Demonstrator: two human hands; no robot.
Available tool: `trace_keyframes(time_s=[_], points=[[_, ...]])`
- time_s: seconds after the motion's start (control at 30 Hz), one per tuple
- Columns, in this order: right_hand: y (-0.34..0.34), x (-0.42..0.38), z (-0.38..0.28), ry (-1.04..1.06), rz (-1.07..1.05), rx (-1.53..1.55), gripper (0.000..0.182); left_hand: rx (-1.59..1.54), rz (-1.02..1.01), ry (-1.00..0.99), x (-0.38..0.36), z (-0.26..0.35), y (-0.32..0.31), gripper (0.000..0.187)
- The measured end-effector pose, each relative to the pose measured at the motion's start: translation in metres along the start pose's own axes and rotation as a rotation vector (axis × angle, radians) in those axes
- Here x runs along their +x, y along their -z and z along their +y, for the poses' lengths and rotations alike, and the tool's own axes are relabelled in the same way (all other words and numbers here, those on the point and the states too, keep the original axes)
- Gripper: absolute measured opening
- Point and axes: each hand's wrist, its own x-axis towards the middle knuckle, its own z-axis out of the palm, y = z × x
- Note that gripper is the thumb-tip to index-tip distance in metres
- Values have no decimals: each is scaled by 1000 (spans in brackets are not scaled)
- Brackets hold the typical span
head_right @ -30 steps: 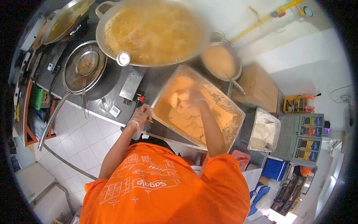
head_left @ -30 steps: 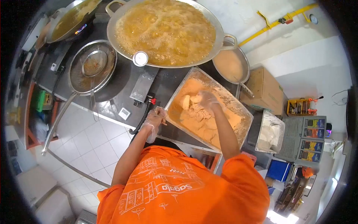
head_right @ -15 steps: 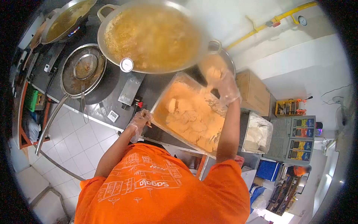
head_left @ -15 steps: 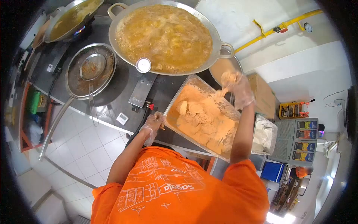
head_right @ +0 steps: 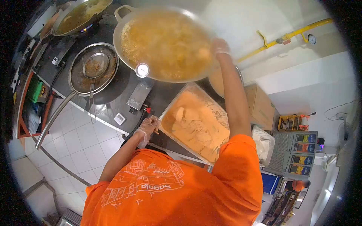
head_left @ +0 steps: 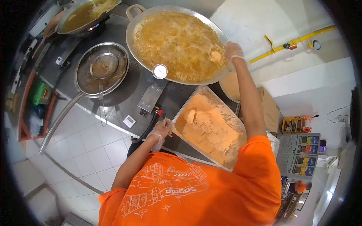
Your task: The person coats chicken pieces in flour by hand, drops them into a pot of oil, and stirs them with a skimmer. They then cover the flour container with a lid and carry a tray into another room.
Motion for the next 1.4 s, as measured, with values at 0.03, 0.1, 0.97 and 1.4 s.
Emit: trace_keyframes(time_s=[0.03,0.1,0.97,1.4], points=[[5,-6,9,61,85,29,18,0,1,6,1,-1,0,18],[92,-68,-8,57,163,150,18,35,8,-24,9,-12,0,18],[-110,-363,-71,-406,-445,1299,45,-209,-60,10,-6,3,-2,10],[-127,-473,60,-393,-744,972,76,-223,-60,53,-11,16,-3,15]])
